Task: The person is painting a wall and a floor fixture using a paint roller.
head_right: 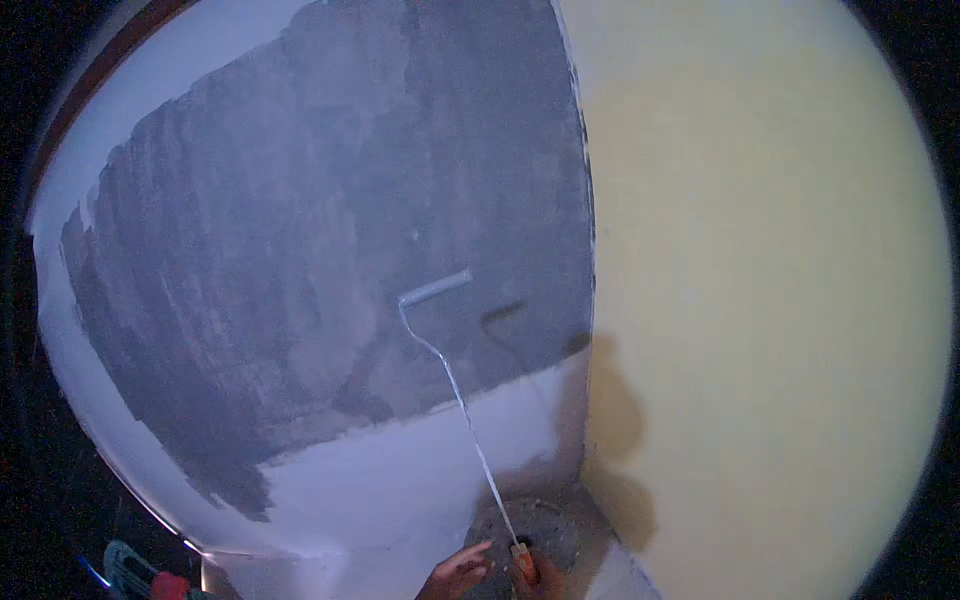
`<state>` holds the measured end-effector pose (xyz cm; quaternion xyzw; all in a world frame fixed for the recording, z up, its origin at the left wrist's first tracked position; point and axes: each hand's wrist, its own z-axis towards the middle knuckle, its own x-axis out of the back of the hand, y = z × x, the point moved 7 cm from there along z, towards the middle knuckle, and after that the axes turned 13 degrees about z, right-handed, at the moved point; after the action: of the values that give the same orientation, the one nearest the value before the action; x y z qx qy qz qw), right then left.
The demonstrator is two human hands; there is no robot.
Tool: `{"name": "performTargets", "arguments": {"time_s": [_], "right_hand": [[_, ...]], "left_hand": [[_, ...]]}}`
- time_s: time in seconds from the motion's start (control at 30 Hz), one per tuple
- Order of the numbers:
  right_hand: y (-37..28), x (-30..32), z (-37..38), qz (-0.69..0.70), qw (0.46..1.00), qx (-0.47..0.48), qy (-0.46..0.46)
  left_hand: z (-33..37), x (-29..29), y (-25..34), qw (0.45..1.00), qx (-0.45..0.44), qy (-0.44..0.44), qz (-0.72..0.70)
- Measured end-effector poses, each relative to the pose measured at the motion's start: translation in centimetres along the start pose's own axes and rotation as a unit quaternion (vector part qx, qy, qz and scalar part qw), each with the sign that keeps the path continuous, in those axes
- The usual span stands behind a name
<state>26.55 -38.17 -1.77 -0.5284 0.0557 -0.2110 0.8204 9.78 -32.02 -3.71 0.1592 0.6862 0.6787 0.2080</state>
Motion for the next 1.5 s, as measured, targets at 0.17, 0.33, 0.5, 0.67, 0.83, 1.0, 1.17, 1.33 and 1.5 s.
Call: {"name": "performTargets", "arguments": {"time_s": [0.17,0.33,0.5,0.67,0.83,1.0,1.17,1.33,1.5], "right_hand": [[2.9,0.7,11.6,0.057,0.971,-0.231,-0.031],[3.5,2.7,23.7,0.081,0.989,-0.122,-0.016],[2.6,3.0,32.3,0.117,0.991,-0.008,0.071],[-9.7,3.9,49.5,0.098,0.984,0.122,0.087],[-25.2,5.1,63.0,0.091,0.970,0.198,0.103],[-38.0,2.2,73.0,0.126,0.953,0.265,0.070],[-47.5,1.8,79.8,0.105,0.925,0.354,0.088],[-51.7,2.0,84.1,0.140,0.875,0.451,0.106],[-52.9,3.1,86.8,0.099,0.916,0.372,0.108]], "left_hand": [[3.5,-0.1,6.3,0.987,0.028,0.098,0.123],[11.5,2.2,3.0,0.995,0.020,0.084,0.055],[18.5,4.9,1.7,0.996,0.034,0.039,0.074],[25.3,7.5,8.2,0.987,-0.058,-0.011,0.150],[29.6,7.4,24.6,0.959,-0.129,-0.019,0.252],[31.4,8.9,34.3,0.978,-0.075,-0.012,0.194],[31.8,8.9,39.5,0.963,-0.144,0.031,0.226],[31.1,9.3,40.7,0.959,-0.129,0.037,0.250],[29.7,11.1,39.3,0.974,-0.077,0.098,0.191]]}}
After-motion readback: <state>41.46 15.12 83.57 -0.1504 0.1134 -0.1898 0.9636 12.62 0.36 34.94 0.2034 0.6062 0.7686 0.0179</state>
